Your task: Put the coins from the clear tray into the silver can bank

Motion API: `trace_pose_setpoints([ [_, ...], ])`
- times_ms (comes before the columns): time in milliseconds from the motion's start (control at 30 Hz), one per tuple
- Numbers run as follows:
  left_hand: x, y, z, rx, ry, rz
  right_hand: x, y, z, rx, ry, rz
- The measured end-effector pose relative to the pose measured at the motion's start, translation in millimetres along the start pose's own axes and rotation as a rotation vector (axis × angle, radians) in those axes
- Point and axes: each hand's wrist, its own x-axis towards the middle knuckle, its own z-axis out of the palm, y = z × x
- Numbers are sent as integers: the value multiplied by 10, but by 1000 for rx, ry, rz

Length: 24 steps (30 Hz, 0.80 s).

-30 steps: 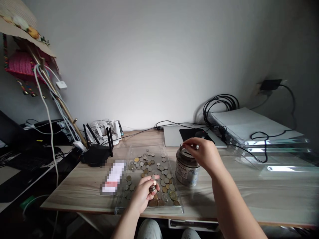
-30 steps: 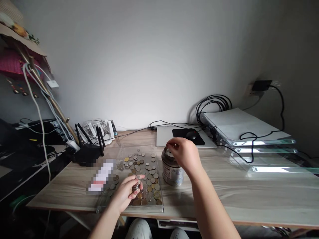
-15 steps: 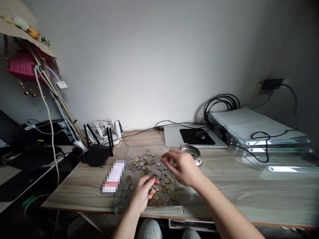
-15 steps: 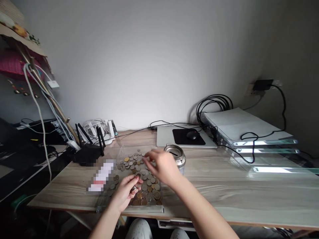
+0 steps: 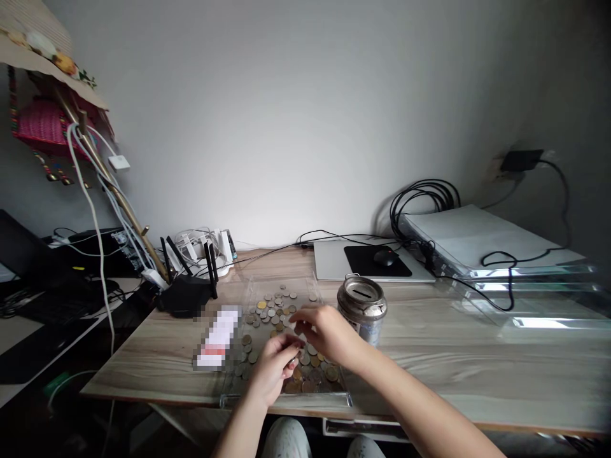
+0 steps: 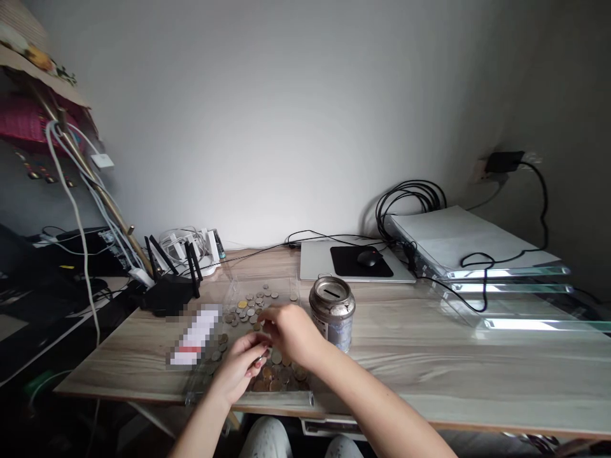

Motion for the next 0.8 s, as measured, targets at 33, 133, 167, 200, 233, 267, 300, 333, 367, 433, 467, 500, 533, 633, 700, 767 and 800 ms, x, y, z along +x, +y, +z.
trace_pose_setpoints([
  [33, -1, -1, -4, 1, 10, 2, -20, 4, -98, -19, 109, -4],
  [133, 2, -3, -22, 4, 28, 6, -97, 88, -411, -141, 421, 75],
  [167, 3, -4, -28, 3, 29, 13, -122, 138, -500, -197, 485, 144],
  [200, 5, -5, -33, 0, 29, 22, -146, 194, -573, -258, 515, 231],
  [233, 6, -5, -36, -2, 29, 31, -166, 255, -628, -319, 513, 324],
  [267, 8, -5, -37, -4, 29, 39, -182, 314, -666, -375, 487, 416],
  [300, 9, -6, -38, -4, 30, 43, -195, 369, -688, -421, 451, 495],
  [333, 9, -6, -37, -5, 32, 47, -205, 415, -698, -454, 411, 556],
  [367, 10, -7, -35, -5, 36, 51, -213, 450, -701, -475, 377, 599],
  [433, 11, -6, -31, -6, 45, 55, -223, 477, -700, -489, 346, 633],
  [467, 12, -5, -29, -7, 50, 57, -226, 466, -699, -487, 360, 618],
  [500, 12, -3, -27, -9, 54, 58, -227, 438, -697, -479, 401, 580],
  [533, 11, -1, -26, -12, 59, 58, -226, 395, -690, -463, 464, 520],
  [633, 11, 8, -23, -40, 69, 61, -204, 191, -606, -328, 577, 214],
  [700, 14, 12, -23, -75, 77, 55, -167, 37, -472, -200, 403, 8],
  [767, 22, 12, -28, -120, 82, 46, -117, -86, -291, -134, 105, -116],
  [800, 27, 10, -33, -142, 80, 39, -90, -127, -197, -130, -30, -142],
])
